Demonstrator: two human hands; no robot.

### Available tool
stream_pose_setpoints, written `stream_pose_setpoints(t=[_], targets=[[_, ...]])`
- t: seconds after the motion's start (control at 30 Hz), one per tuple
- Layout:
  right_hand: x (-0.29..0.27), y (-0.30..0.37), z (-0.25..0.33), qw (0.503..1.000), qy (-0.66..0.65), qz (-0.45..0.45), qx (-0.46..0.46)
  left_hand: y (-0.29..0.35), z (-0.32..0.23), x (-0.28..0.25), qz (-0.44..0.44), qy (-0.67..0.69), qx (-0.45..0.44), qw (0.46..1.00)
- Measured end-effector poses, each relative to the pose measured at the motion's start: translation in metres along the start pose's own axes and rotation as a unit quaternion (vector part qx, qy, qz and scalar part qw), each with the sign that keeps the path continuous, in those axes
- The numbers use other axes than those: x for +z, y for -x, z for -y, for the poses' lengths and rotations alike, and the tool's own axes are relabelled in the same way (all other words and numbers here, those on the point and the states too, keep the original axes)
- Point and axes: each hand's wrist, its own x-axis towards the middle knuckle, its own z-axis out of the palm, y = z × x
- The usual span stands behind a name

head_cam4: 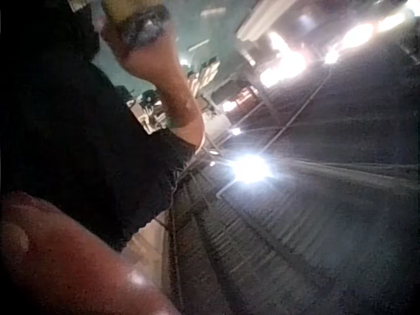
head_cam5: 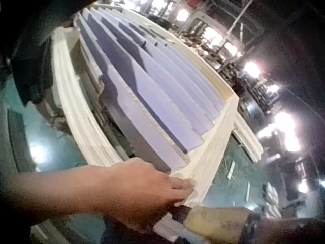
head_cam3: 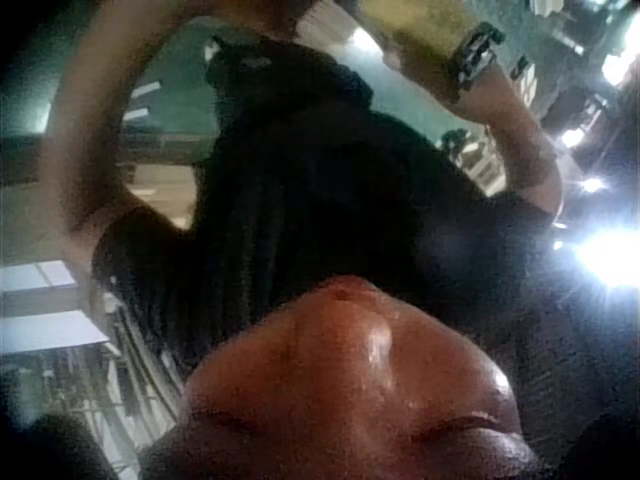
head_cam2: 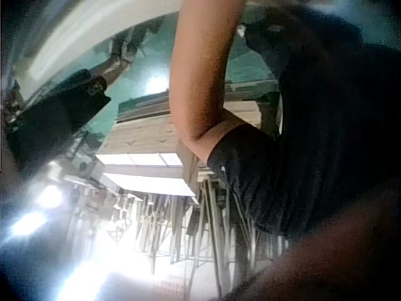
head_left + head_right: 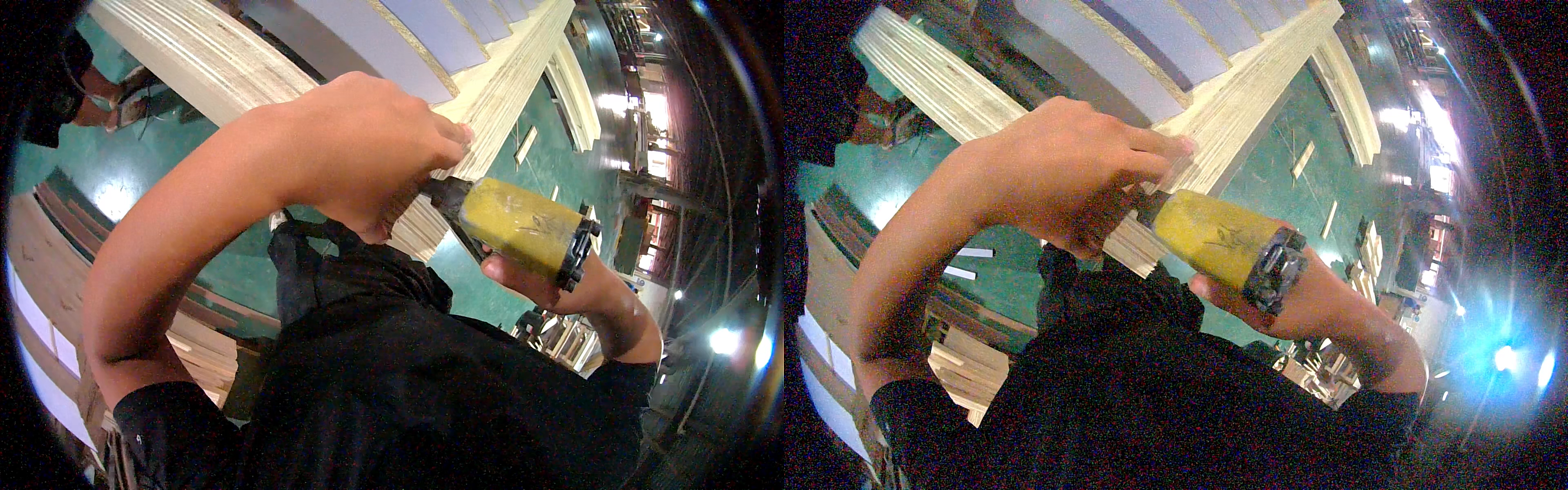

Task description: The person assembles a large wooden frame structure using a pneumatic nail gun. They position thin wooden strips onto a purple-backed frame and secure them with nails, occasionally walking around the workshop to retrieve additional materials.

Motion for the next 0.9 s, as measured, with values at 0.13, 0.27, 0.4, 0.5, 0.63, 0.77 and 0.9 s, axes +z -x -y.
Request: stream_pose_setpoints(t=[0.13,0.27,0.4,0.5,0.63,0.77,0.9], targets=[[0.001,0.006,-0.006,0.999,-0.038,0.007,0.023,-0.002,-0.001,0.000,0.000,-0.006,-0.009,1.000],[0.002,0.013,-0.029,0.998,-0.049,0.008,-0.026,-0.002,-0.002,-0.002,-0.017,0.017,0.001,1.000],[0.006,0.031,-0.073,0.989,-0.127,-0.011,-0.071,0.001,0.003,-0.004,-0.050,0.011,0.016,0.999],[0.013,0.056,-0.134,0.976,-0.181,-0.023,-0.118,0.008,-0.013,-0.017,-0.022,-0.018,-0.077,0.997],[0.052,0.099,-0.259,0.966,-0.257,0.000,0.019,0.025,-0.050,-0.022,-0.026,-0.054,-0.206,0.977],[0.133,0.132,-0.416,0.962,-0.212,-0.108,0.136,0.045,-0.084,0.001,-0.098,-0.054,-0.303,0.947],[0.155,0.142,-0.484,0.935,-0.275,-0.117,0.191,0.034,-0.130,0.034,-0.266,-0.079,-0.367,0.888]])
